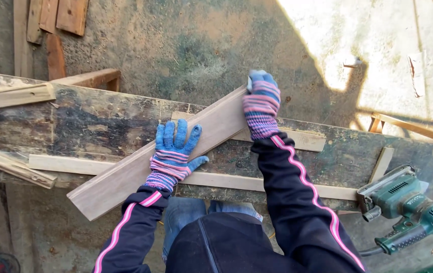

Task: Sanding a piece of wood manually using a sanding block and then using an electric sander.

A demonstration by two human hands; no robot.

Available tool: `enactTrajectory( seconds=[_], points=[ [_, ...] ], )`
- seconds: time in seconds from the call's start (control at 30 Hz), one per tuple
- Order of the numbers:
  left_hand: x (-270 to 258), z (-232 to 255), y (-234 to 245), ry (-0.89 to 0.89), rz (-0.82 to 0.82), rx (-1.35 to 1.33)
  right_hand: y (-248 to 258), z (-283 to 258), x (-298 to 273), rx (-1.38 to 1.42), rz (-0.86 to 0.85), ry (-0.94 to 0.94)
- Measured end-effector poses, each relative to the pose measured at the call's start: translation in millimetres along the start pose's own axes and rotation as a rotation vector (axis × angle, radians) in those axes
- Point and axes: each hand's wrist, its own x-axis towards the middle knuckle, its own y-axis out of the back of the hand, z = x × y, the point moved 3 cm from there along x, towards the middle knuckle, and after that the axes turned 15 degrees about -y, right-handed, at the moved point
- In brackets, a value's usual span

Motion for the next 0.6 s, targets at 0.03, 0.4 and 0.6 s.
enactTrajectory(
  seconds=[0.03, 0.4, 0.6],
  points=[
    [0.2, -0.1, -2.2, -0.001, -0.004, 0.002, -12.2, 12.2, 0.2, 0.004, -0.002, -0.003],
    [1.6, -0.8, 0.9, 0.032, -0.02, -0.017, 9.8, 2.5, -4.1, 0.085, -0.074, 0.133],
    [0.1, 0.5, -4.3, 0.027, -0.027, 0.004, 51.2, 1.9, -48.0, 0.002, 0.116, 0.268]
  ],
)
